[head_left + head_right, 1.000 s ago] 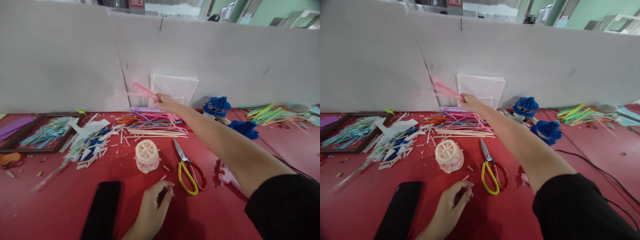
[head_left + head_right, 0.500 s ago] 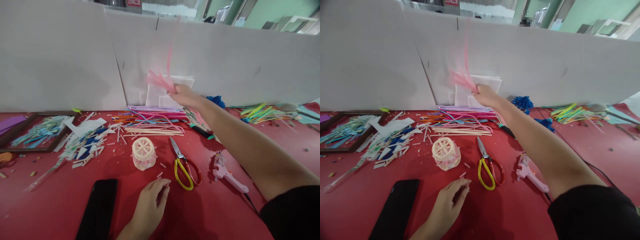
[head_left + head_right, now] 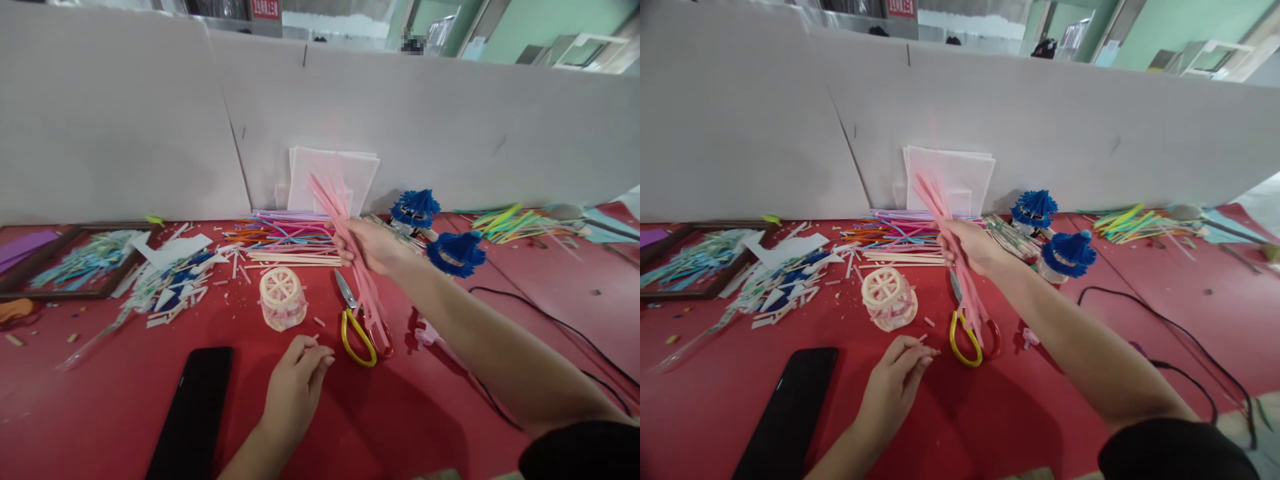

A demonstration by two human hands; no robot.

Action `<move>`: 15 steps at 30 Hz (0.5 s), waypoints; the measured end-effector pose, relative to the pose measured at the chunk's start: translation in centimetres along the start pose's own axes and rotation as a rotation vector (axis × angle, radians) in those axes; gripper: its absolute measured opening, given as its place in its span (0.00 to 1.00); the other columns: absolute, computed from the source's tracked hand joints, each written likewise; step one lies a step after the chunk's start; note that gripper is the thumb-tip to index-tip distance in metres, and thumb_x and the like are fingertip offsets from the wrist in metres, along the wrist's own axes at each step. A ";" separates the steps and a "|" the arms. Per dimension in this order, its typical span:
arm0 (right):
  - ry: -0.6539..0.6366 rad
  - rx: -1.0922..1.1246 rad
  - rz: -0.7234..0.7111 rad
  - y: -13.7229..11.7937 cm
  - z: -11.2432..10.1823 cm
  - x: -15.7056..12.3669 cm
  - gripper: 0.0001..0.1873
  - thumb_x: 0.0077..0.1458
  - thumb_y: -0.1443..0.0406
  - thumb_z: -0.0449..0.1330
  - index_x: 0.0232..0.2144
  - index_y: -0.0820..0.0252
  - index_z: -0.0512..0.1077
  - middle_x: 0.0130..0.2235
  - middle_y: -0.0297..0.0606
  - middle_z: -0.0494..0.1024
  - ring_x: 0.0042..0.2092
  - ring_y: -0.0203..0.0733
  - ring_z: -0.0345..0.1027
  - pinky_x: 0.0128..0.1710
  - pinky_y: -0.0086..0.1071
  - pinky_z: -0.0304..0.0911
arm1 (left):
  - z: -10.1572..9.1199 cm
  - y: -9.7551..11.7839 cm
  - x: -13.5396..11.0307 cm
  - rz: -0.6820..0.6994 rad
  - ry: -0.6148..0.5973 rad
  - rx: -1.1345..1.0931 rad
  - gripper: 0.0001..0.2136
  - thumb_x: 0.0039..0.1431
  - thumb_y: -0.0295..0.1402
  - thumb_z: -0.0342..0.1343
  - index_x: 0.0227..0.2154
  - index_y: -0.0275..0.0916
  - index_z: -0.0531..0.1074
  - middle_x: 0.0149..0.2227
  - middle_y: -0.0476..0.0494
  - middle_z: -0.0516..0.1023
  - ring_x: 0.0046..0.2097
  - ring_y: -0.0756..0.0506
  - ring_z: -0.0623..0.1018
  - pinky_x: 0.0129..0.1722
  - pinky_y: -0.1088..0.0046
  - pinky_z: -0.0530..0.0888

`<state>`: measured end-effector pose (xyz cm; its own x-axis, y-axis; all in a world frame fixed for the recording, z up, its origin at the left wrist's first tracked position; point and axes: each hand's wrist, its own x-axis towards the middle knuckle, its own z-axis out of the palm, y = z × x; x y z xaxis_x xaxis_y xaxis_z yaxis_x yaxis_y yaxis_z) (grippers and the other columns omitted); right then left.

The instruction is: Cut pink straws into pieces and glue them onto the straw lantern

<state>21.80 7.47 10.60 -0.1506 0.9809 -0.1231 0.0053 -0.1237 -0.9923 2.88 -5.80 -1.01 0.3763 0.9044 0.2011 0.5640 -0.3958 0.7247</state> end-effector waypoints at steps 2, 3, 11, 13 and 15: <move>-0.008 0.246 -0.052 0.2 1.1 -1.6 0.06 0.58 0.61 0.53 0.35 0.56 0.64 0.23 0.25 0.62 0.20 0.30 0.54 0.22 0.28 0.60 | -1.5 1.0 0.1 -0.019 0.095 -0.101 0.15 0.66 0.35 0.45 0.34 0.39 0.77 0.37 0.39 0.76 0.41 0.44 0.78 0.41 0.69 0.75; -0.032 0.397 -0.074 0.3 1.9 -2.6 0.05 0.56 0.62 0.55 0.35 0.56 0.64 0.24 0.26 0.64 0.21 0.31 0.57 0.24 0.29 0.61 | -2.4 1.6 0.2 -0.055 0.138 -0.156 0.16 0.66 0.37 0.44 0.34 0.38 0.77 0.38 0.39 0.76 0.42 0.43 0.78 0.43 0.68 0.75; -0.271 0.564 -0.144 4.2 9.6 -9.5 0.11 0.54 0.53 0.59 0.33 0.48 0.63 0.28 0.31 0.72 0.32 0.42 0.69 0.29 0.35 0.66 | -8.2 5.5 1.3 -0.234 0.091 -0.553 0.27 0.49 0.50 0.61 0.49 0.40 0.72 0.48 0.37 0.78 0.53 0.37 0.76 0.48 0.64 0.76; -0.177 0.515 -0.168 5.3 10.2 -10.1 0.12 0.54 0.52 0.59 0.31 0.49 0.63 0.30 0.32 0.73 0.36 0.43 0.69 0.36 0.38 0.68 | -8.3 5.2 0.8 -0.281 -0.014 -0.564 0.29 0.47 0.47 0.64 0.52 0.40 0.70 0.48 0.36 0.77 0.50 0.38 0.78 0.45 0.64 0.78; -0.092 0.463 -0.165 5.9 10.1 -10.3 0.12 0.55 0.51 0.59 0.31 0.50 0.63 0.33 0.34 0.74 0.40 0.43 0.69 0.44 0.40 0.67 | -7.9 4.6 0.0 -0.420 -0.196 -0.620 0.33 0.52 0.46 0.61 0.59 0.42 0.61 0.42 0.38 0.79 0.35 0.43 0.80 0.35 0.65 0.79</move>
<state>13.37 -4.90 6.11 -0.1991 0.9783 0.0572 -0.4626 -0.0424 -0.8855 -0.30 -6.36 7.57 0.3773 0.8915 -0.2507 0.1951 0.1882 0.9626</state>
